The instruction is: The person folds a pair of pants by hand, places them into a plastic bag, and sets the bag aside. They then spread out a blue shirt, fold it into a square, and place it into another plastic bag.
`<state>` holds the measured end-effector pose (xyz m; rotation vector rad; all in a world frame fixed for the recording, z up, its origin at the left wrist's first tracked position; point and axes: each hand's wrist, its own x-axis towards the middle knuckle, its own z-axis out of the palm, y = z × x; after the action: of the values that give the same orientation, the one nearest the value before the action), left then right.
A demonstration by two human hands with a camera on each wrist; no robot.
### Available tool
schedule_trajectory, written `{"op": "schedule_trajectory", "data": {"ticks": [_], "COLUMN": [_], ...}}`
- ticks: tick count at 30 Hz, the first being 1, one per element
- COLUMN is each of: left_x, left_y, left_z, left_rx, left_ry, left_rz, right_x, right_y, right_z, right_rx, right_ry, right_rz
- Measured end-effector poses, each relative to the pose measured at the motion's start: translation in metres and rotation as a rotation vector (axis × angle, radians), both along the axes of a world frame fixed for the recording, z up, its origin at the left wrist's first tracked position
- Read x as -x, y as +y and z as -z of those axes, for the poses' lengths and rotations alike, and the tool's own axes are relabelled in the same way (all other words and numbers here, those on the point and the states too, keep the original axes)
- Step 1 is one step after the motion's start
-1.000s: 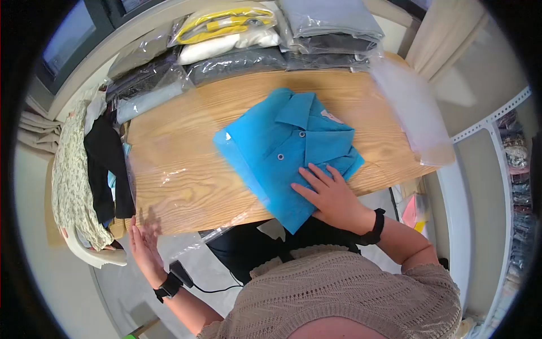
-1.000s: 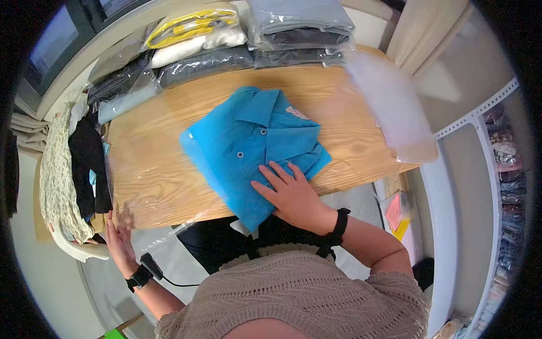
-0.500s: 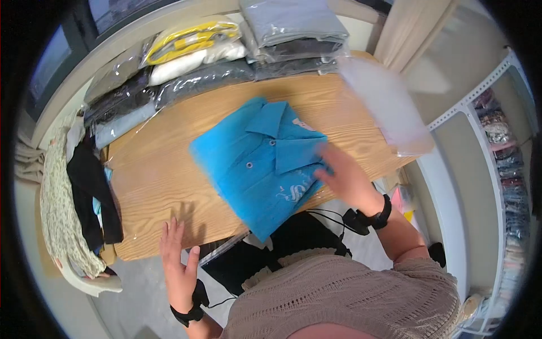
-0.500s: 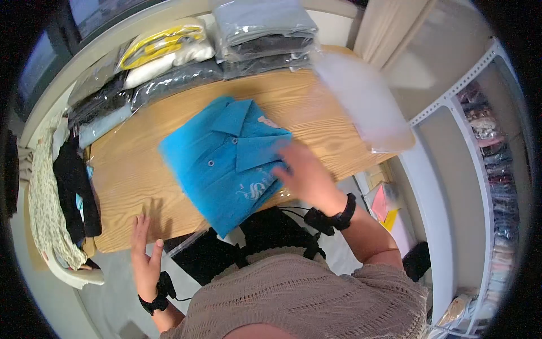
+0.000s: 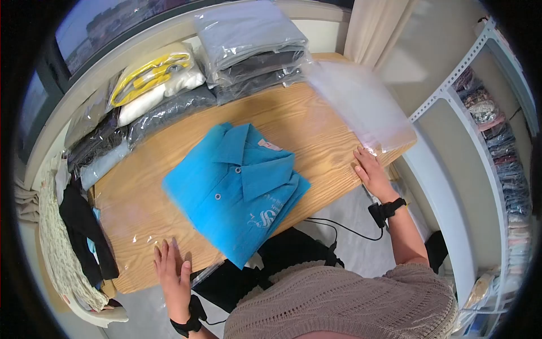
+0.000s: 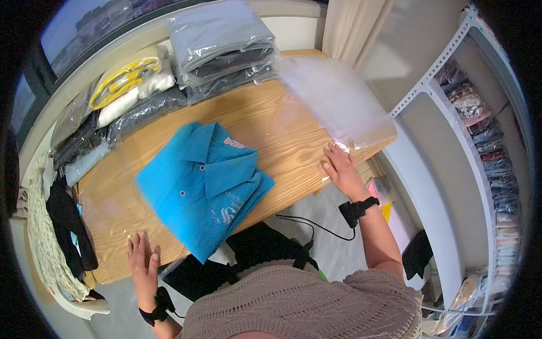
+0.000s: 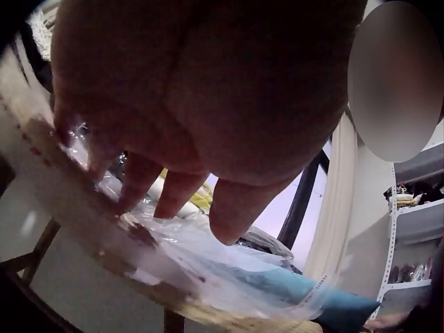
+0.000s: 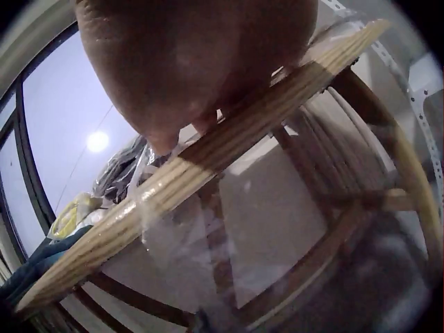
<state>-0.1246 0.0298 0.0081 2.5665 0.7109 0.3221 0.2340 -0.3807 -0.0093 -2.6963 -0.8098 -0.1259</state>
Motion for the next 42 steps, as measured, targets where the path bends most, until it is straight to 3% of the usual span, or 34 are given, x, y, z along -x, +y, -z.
{"op": "schedule_trajectory", "data": {"ticks": [4,7,9,11,13,14,17,23,31,35,39,42], "left_x": [-0.007,-0.01,-0.01,-0.012,-0.014,-0.012,-0.009,0.022,0.022,0.001,-0.023,-0.049], "left_y": [0.0,0.001,0.002,0.0,-0.003,-0.003,-0.013,-0.017,-0.027,-0.034,-0.041,-0.051], "left_z": [-0.002,-0.007,-0.012,-0.013,-0.014,-0.01,-0.018,-0.02,-0.007,-0.007,-0.017,-0.039], "left_rx": [0.046,0.033,0.015,0.01,-0.005,-0.016,0.024,0.039,-0.203,-0.237,-0.206,-0.015], "left_ry": [-0.007,0.035,0.104,0.007,0.003,0.001,-0.004,-0.001,0.122,0.108,0.066,-0.137], "left_rz": [-0.017,-0.022,-0.039,0.011,0.048,0.064,0.039,0.021,-0.013,-0.03,0.047,0.274], "right_x": [0.005,0.01,0.039,0.072,0.099,0.111,0.132,0.133,0.143,0.142,0.142,0.138], "right_y": [-0.007,-0.003,0.027,0.065,0.101,0.117,0.155,0.184,0.149,0.13,0.121,0.127], "right_z": [-0.007,-0.015,-0.042,-0.062,-0.057,-0.051,-0.034,-0.011,-0.003,0.001,-0.016,-0.055], "right_rx": [-0.033,0.12,-0.112,-0.14,-0.143,-0.152,-0.038,-0.083,-0.031,-0.097,-0.116,-0.028], "right_ry": [0.037,-0.107,-0.157,-0.049,0.079,0.091,-0.11,-0.018,-0.253,-0.192,-0.178,-0.286], "right_rz": [0.001,0.003,0.057,-0.109,-0.508,-0.529,-0.762,-0.789,-0.601,-0.527,-0.487,-0.539]}}
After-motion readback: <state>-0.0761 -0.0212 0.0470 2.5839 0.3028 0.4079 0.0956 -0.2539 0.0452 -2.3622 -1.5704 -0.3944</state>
